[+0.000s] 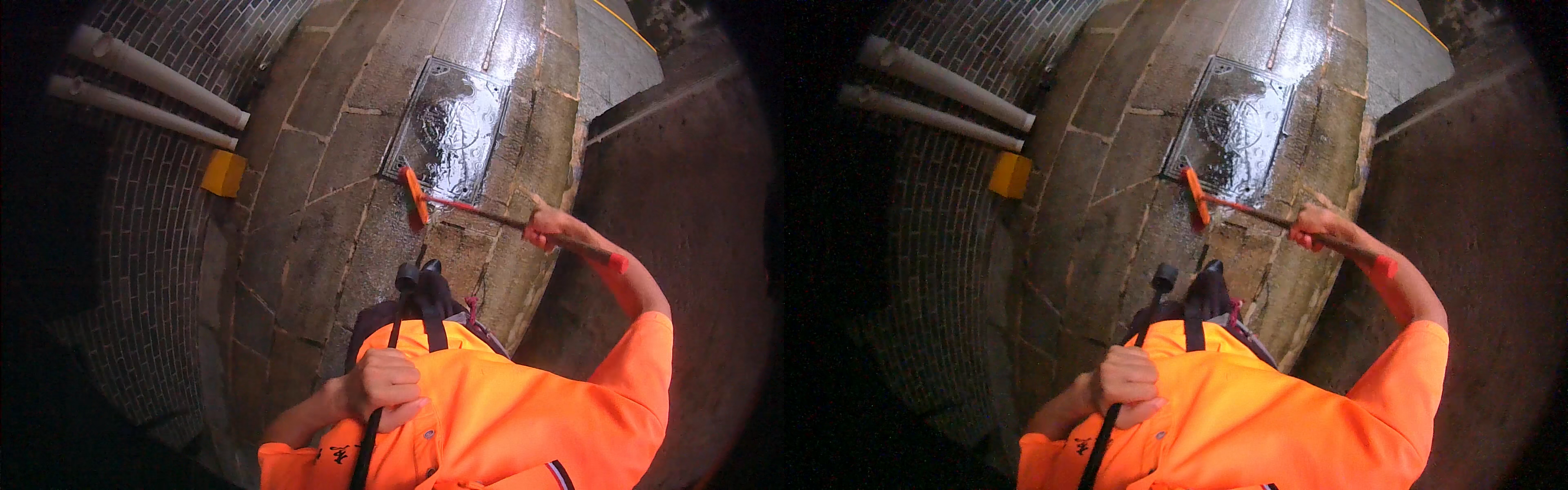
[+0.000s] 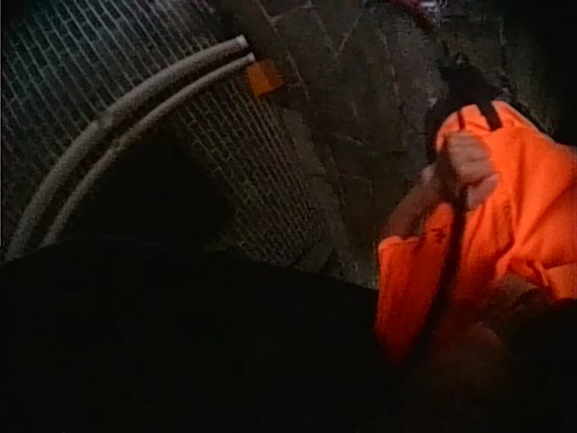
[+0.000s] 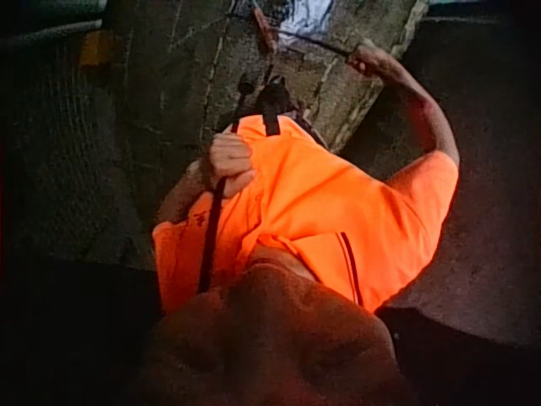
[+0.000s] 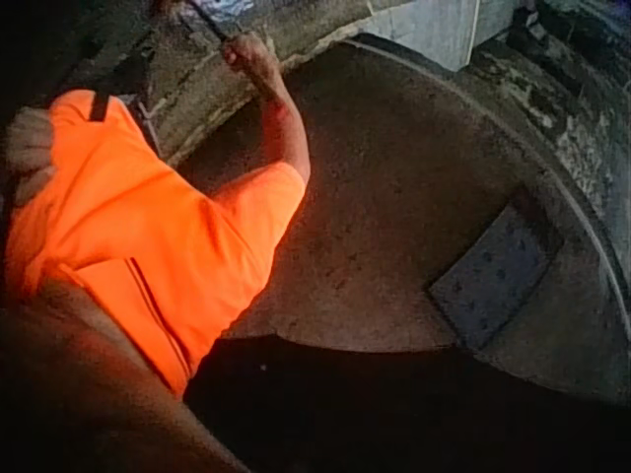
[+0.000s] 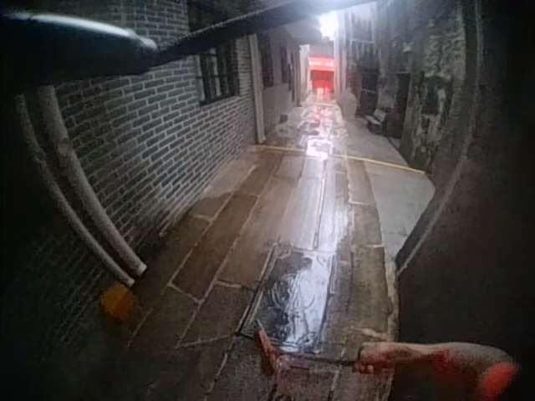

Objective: The person sweeps a wet stone-paved outdoor alleyway using a long-handled broom. They move the broom back and forth to push water and debris across the surface, working their way along the narrow passage between brick walls.

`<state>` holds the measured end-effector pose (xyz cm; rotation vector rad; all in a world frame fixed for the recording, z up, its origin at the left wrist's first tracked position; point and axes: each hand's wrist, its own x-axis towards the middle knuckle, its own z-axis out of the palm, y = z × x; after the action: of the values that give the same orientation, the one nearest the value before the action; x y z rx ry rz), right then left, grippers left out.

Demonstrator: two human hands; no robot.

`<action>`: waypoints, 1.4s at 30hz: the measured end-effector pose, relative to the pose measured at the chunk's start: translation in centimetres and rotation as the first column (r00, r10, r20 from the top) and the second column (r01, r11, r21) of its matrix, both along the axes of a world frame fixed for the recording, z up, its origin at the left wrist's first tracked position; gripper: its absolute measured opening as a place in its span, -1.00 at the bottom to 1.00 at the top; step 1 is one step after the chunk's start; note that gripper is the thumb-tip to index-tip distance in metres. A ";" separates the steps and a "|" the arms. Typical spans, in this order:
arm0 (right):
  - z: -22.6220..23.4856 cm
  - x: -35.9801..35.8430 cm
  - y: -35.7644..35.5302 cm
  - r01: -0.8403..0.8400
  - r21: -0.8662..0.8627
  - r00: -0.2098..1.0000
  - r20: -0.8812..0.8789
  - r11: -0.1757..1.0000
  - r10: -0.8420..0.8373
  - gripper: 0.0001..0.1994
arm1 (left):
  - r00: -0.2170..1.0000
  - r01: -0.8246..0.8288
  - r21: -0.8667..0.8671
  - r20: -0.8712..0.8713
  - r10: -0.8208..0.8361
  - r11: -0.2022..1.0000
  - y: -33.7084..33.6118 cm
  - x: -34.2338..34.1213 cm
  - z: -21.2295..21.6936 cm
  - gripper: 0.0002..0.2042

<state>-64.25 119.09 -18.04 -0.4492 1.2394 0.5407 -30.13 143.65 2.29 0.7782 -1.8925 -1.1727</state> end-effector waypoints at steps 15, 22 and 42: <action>6.5 2.5 15.1 0.270 -0.608 0.915 -0.080 0.747 -0.396 -0.99 | 0.988 0.149 -0.022 -0.034 -0.149 0.989 -9.1 7.7 -1.1 -0.70; 9.7 12.2 21.6 0.932 -0.061 0.349 -0.113 0.357 -0.930 -0.75 | 0.933 0.358 -0.051 -0.006 -0.359 0.932 -16.6 17.8 -1.2 -0.71; 0.7 31.0 4.1 0.943 0.008 -0.330 -0.093 -0.332 -0.939 -0.72 | 0.784 0.620 -0.006 0.050 -0.619 0.784 -41.1 28.0 -2.6 -0.72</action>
<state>-33.28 123.15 -17.32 0.8706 1.1528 -1.0201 -2.09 102.56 -0.35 0.1421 -2.2806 -1.5241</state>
